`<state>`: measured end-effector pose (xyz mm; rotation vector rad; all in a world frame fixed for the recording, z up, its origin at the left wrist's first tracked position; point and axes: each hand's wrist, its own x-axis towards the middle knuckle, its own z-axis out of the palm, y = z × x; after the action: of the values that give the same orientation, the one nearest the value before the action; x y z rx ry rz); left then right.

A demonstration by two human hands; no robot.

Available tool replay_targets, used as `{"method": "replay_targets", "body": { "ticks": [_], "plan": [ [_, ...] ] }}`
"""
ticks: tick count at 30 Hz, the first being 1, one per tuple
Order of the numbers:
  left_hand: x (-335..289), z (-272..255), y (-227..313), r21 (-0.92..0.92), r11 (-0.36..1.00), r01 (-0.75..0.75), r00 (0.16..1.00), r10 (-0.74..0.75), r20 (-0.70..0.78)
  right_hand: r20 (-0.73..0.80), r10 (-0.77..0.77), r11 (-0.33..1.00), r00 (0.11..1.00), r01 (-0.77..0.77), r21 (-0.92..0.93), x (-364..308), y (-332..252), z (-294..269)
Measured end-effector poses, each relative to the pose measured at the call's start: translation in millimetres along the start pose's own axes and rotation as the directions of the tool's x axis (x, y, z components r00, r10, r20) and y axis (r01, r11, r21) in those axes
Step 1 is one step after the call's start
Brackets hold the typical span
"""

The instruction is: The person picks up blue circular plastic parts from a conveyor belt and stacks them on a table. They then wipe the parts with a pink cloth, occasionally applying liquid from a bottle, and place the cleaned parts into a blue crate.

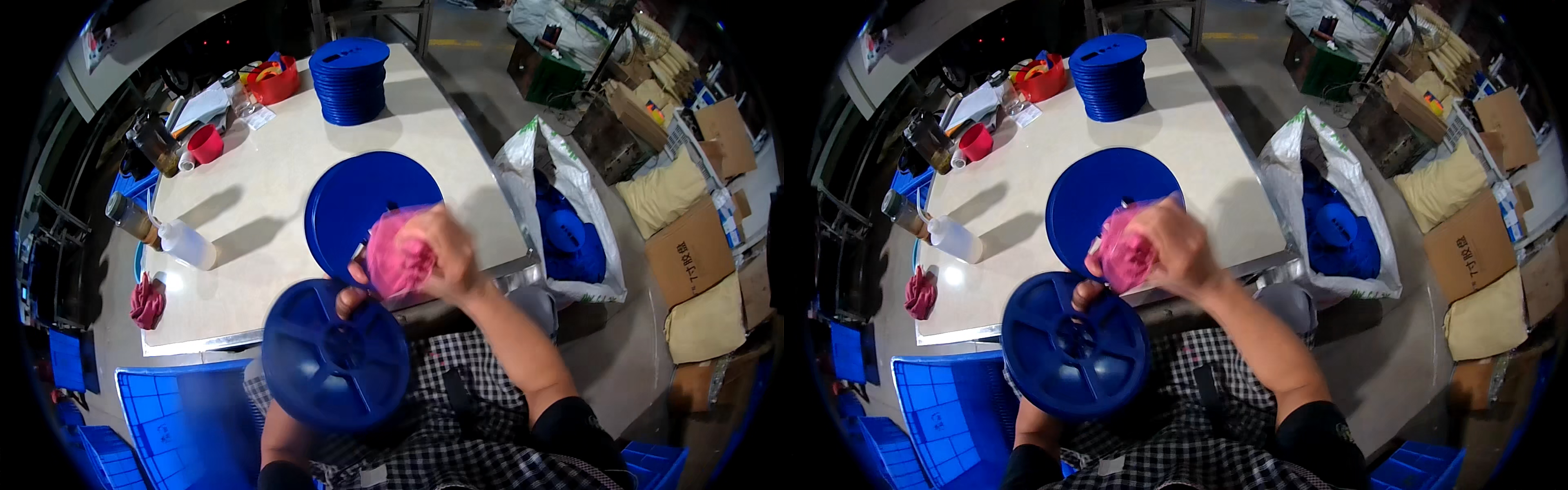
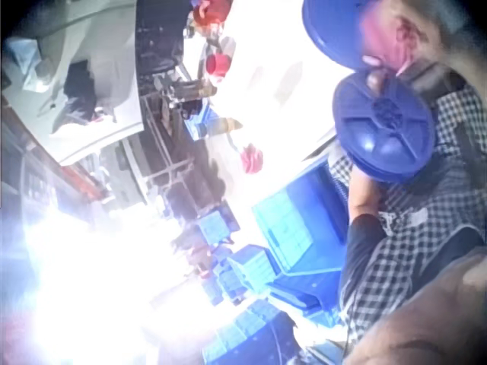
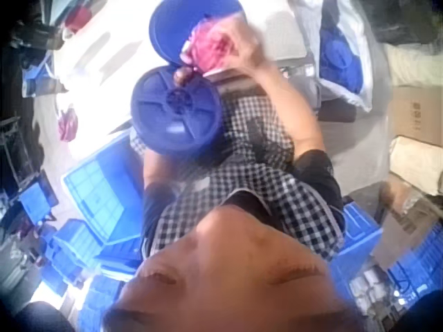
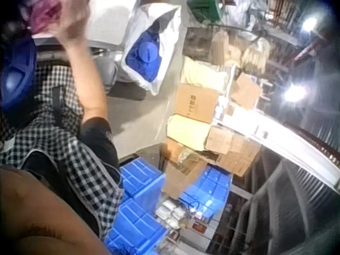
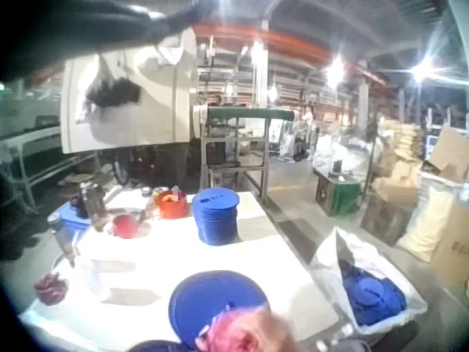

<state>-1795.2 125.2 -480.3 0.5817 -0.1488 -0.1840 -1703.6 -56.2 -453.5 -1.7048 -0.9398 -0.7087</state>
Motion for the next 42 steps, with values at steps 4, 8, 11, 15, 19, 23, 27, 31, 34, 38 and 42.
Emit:
{"method": "replay_targets", "body": {
  "ticks": [4,8,11,15,19,23,27,31,34,38,42],
  "plan": [
    [9,-4,4,-0.058,0.997,-0.049,0.999,0.048,-0.021,-0.255,0.089,0.943,0.963,-0.164,-0.29,28,29,-14],
    [-4,-1,11,0.124,0.992,0.011,0.999,-0.004,-0.054,0.188,-0.36,0.891,0.914,0.397,-0.222,-1,-26,14],
    [-9,2,9,0.188,0.981,0.045,0.997,-0.031,-0.074,-0.153,0.21,0.952,0.966,-0.237,-0.193,15,30,-22],
    [-11,3,7,0.223,0.973,0.067,0.995,-0.049,-0.085,-0.119,-0.081,0.893,0.99,0.019,-0.45,40,22,-32],
    [-13,3,-4,0.244,0.964,0.101,0.993,-0.084,-0.08,0.166,-0.34,0.877,0.926,0.376,-0.3,11,-2,5],
    [-7,5,-8,0.246,0.963,0.113,0.993,-0.098,-0.07,-0.357,0.277,0.735,0.892,-0.436,-0.52,45,96,-60],
    [-13,-5,12,0.228,0.973,0.035,0.993,-0.009,-0.117,0.117,0.685,0.213,0.719,-0.352,0.912,16,131,-119],
    [-21,-6,27,0.221,0.975,-0.022,0.986,0.057,-0.156,0.353,0.633,0.355,0.689,-0.664,0.658,26,28,-101],
    [-20,-7,30,0.231,0.972,-0.032,0.983,0.072,-0.166,0.517,0.537,0.375,0.666,-0.738,0.561,25,6,-90],
    [-17,-5,33,0.245,0.969,-0.039,0.982,0.083,-0.172,0.426,0.519,0.477,0.741,-0.665,0.575,23,10,-85],
    [-19,-4,33,0.254,0.967,-0.034,0.979,0.083,-0.185,0.395,0.489,0.528,0.778,-0.624,0.576,26,7,-81]
  ]
}}
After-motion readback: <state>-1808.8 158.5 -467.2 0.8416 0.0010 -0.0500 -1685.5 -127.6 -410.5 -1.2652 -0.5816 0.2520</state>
